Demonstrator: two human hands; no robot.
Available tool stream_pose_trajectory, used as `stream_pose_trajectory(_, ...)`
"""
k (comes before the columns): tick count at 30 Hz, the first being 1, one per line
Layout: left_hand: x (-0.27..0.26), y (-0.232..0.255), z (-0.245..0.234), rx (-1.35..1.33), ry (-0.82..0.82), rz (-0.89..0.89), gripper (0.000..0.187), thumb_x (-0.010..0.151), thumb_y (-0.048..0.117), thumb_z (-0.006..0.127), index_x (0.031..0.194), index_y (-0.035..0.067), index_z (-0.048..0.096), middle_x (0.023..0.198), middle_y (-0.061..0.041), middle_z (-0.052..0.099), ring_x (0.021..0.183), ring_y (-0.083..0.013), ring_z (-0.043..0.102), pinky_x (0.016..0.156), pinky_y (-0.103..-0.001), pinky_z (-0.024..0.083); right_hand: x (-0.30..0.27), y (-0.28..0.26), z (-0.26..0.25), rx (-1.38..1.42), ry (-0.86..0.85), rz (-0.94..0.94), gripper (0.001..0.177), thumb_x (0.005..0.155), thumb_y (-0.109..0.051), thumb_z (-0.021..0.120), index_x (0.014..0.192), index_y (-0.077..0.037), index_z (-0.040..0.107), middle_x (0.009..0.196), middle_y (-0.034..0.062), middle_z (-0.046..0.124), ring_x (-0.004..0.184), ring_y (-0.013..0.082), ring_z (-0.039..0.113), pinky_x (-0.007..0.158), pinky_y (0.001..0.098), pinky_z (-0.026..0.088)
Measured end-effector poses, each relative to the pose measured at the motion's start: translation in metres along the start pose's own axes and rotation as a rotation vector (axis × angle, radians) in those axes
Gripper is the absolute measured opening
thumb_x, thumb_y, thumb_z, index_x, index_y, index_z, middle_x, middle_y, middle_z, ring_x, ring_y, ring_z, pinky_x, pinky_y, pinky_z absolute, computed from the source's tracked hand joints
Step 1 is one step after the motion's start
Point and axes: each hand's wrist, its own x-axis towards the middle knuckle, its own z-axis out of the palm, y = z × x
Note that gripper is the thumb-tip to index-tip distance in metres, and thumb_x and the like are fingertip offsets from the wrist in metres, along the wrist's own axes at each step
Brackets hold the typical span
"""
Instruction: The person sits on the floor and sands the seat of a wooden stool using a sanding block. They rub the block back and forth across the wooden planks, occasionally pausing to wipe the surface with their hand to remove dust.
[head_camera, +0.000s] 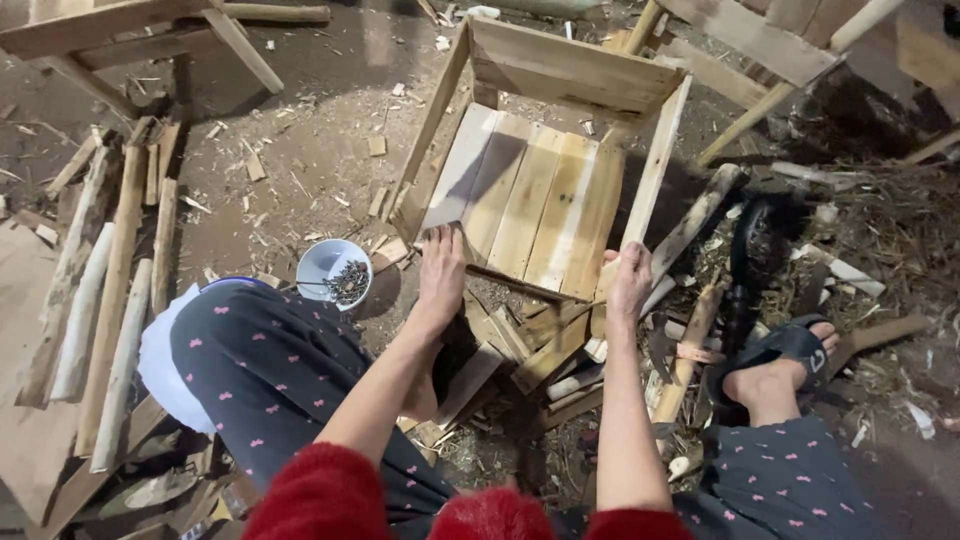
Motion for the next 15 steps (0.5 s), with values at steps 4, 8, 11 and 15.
stream_pose_trajectory(4, 0.007, 0.006, -0.023, 0.056, 0.003, 0.0, 0.041, 0.084, 0.004, 0.051, 0.125, 0.003, 0.055, 0.125, -0.018, 0.057, 0.117, -0.0305, 0.053, 0.096, -0.038, 0.041, -0.011, -0.012, -0.003, -0.035, -0.012, 0.032, 0.036, 0.097, -0.05, 0.039, 0.107, -0.022, 0.059, 0.085, -0.0008, 0.07, 0.075, 0.0144, 0.065, 0.065, 0.0294, 0.049)
stream_pose_trajectory(8, 0.007, 0.009, -0.027, 0.018, -0.117, 0.024, 0.048, 0.084, -0.005, 0.049, 0.132, -0.001, 0.047, 0.135, -0.022, 0.049, 0.126, -0.0342, 0.046, 0.102, -0.042, 0.036, -0.015, -0.023, -0.003, -0.024, -0.003, 0.055, 0.035, 0.096, -0.05, 0.04, 0.105, -0.023, 0.059, 0.083, -0.0016, 0.07, 0.074, 0.0143, 0.065, 0.066, 0.0287, 0.049)
stream_pose_trajectory(11, -0.005, 0.026, -0.006, 0.103, -0.123, 0.105, 0.046, 0.085, -0.002, 0.051, 0.131, 0.001, 0.048, 0.134, -0.024, 0.048, 0.125, -0.0346, 0.045, 0.103, -0.045, 0.035, -0.019, -0.031, -0.005, -0.037, 0.012, 0.051, 0.035, 0.095, -0.05, 0.041, 0.105, -0.023, 0.06, 0.082, -0.0006, 0.07, 0.073, 0.0153, 0.065, 0.066, 0.0297, 0.049)
stream_pose_trajectory(15, -0.025, 0.068, -0.012, 0.057, -0.11, 0.228, 0.045, 0.085, 0.0, 0.054, 0.13, 0.002, 0.049, 0.133, -0.025, 0.048, 0.126, -0.037, 0.045, 0.104, -0.047, 0.034, -0.015, -0.026, -0.003, -0.023, 0.02, 0.057, 0.035, 0.095, -0.049, 0.041, 0.105, -0.022, 0.06, 0.081, -0.0012, 0.07, 0.071, 0.0139, 0.065, 0.064, 0.0284, 0.049)
